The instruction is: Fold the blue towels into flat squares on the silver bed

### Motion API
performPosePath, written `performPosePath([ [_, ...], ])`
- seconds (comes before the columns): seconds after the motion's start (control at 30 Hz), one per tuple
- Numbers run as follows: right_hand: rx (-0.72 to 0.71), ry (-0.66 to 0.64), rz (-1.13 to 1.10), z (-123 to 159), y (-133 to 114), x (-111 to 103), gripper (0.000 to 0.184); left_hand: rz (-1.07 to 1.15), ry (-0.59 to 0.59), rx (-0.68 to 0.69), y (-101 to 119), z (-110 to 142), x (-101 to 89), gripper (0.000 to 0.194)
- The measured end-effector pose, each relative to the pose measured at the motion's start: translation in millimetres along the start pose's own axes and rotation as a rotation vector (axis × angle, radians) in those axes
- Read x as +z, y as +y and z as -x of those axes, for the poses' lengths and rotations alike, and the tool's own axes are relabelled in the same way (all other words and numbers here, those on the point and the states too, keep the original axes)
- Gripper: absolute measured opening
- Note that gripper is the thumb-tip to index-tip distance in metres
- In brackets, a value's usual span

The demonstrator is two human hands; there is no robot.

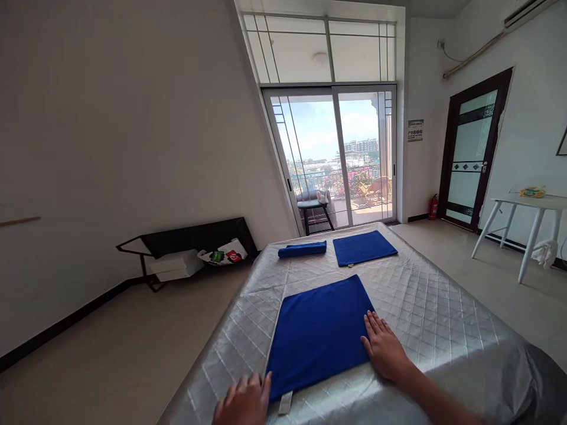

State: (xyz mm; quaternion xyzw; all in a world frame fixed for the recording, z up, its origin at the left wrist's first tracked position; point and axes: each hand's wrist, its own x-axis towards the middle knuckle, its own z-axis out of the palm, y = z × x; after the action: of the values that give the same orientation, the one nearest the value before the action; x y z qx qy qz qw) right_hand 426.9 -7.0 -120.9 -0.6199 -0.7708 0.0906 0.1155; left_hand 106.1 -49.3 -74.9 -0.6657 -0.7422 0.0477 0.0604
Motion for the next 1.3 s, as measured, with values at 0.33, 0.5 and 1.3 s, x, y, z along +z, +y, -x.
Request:
performPosePath([
  [0.33, -0.015, -0.005, 0.023, -1.8, 5.3, 4.0, 0.060, 0.327, 0.231, 0.581, 175.2, -50.0, -4.9, 0.056],
  [0.5, -0.026, -0.001, 0.036, -2.4, 5.6, 4.2, 0.058, 0.250, 0.098, 0.451, 135.8, -62.8, 24.8, 0.060],
  [1.3, 0.043, -0.060, -0.009, -76.1, -0.2, -11.5, 0.065, 0.319, 0.226, 0.058, 18.3, -47.7, 107.0, 0.083],
])
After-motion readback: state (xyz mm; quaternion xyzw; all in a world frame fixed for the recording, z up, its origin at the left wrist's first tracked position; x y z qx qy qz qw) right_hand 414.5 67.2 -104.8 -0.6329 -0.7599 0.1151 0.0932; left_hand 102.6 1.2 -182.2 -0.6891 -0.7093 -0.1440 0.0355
